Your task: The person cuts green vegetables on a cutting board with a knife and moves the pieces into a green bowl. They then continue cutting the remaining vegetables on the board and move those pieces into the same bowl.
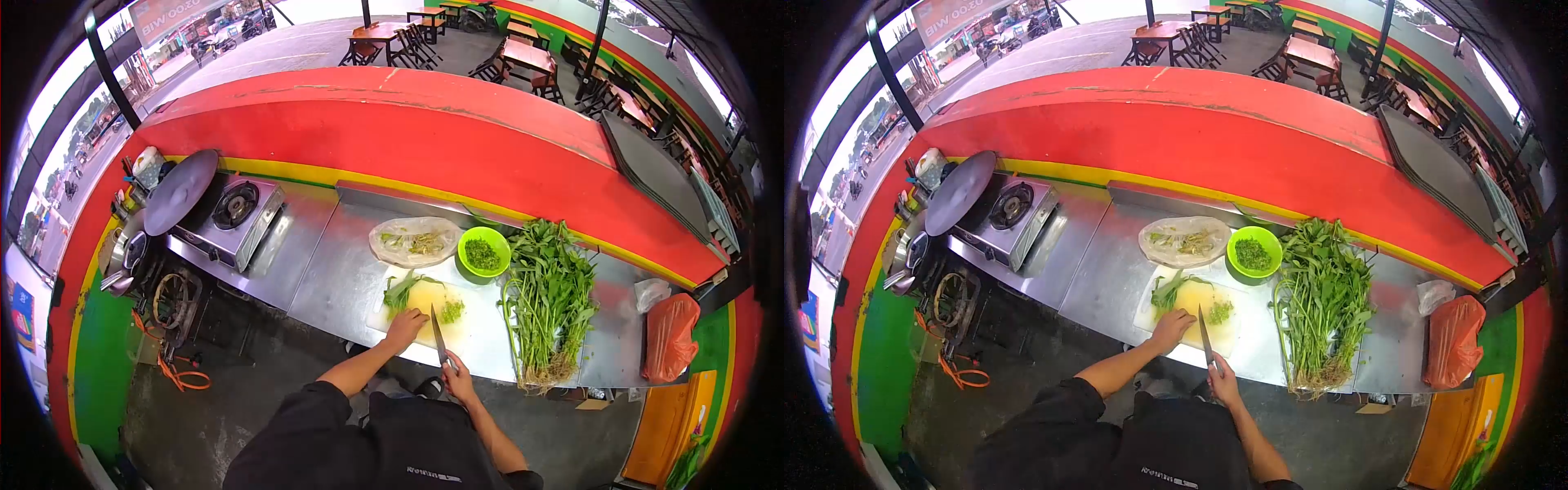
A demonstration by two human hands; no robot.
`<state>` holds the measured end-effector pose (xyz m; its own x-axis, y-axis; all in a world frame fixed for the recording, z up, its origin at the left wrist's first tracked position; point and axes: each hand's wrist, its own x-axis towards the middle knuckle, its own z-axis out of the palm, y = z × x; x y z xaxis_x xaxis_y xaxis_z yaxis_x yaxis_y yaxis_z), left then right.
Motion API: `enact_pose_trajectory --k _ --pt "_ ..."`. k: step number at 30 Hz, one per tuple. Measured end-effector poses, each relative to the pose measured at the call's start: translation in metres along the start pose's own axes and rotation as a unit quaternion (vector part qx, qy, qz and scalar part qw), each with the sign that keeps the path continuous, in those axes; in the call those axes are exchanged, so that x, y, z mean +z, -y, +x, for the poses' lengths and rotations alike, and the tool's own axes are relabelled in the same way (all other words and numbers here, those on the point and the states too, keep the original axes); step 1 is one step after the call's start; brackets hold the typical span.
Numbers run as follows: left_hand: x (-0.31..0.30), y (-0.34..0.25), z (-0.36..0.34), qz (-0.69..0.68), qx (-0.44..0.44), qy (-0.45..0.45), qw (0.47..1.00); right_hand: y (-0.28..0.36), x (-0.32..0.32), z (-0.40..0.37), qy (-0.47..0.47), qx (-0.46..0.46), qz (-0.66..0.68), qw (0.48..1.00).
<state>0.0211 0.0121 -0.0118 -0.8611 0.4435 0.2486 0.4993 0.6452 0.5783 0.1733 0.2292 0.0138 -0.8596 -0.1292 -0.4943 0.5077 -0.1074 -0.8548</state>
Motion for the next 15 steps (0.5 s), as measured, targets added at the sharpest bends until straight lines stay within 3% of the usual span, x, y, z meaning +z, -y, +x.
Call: enact_pose_trajectory --k 8,10,13,15 --pt "-0.007 -0.008 -0.001 0.013 -0.002 0.004 1.000 -0.016 0.001 0.010 -0.041 -0.073 -0.093 0.992" --pt "-0.005 -0.007 0.000 0.024 -0.011 0.014 1.000 -0.013 0.004 0.007 -0.083 -0.156 -0.192 0.965" --pt "-0.004 -0.005 -0.001 0.029 -0.001 0.012 1.000 -0.009 0.008 0.005 -0.127 -0.196 -0.294 0.927" --pt "-0.004 -0.005 -0.001 0.017 -0.005 0.016 1.000 -0.002 0.010 0.001 -0.128 -0.177 -0.318 0.923"
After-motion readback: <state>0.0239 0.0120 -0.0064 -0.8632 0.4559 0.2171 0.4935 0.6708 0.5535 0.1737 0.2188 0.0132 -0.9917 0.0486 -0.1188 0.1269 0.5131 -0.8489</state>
